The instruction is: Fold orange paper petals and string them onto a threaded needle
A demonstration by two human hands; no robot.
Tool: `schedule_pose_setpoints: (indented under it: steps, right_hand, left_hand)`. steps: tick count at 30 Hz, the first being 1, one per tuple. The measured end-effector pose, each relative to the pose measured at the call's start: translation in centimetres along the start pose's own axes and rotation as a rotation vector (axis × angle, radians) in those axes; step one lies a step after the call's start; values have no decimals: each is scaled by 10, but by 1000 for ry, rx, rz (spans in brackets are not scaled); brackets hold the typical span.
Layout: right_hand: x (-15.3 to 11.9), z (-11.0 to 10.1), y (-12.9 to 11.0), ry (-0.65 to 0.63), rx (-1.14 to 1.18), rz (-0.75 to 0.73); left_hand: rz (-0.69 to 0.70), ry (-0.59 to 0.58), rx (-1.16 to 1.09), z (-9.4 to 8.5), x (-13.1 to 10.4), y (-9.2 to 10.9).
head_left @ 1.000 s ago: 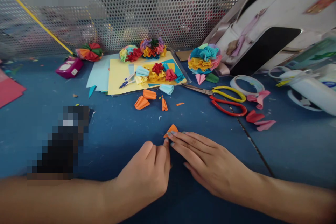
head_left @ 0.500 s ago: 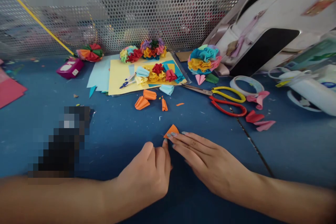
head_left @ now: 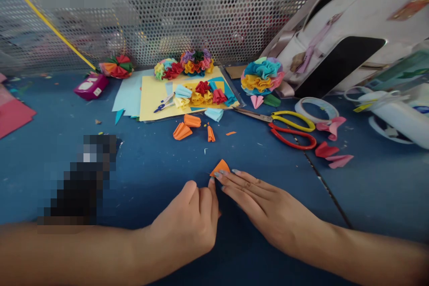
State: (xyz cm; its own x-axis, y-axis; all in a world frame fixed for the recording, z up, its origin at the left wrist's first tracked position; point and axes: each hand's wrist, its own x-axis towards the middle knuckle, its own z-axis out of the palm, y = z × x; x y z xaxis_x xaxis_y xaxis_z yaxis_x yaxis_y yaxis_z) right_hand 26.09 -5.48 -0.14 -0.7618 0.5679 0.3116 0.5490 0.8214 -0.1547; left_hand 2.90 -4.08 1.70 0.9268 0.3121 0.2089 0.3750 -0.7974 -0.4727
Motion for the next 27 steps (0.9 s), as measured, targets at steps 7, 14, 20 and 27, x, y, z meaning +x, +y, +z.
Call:
schedule_pose_setpoints:
  steps: [7,14,20,27]
  right_hand:
    - [1,0,-1,11,-68,-11]
    - [-2,2,-1,17,-21,-14]
    - [3,-1,0,10,-64,-29]
    - [3,-1,5,62,33,19]
  left_hand:
    - [-1,1,-12,-1,1,-1]
    - [-1,10,-15,-1,0,0]
    - [-71,-104,-55,-3,-3,-3]
    - [-78,-106,-63,5,-3,-13]
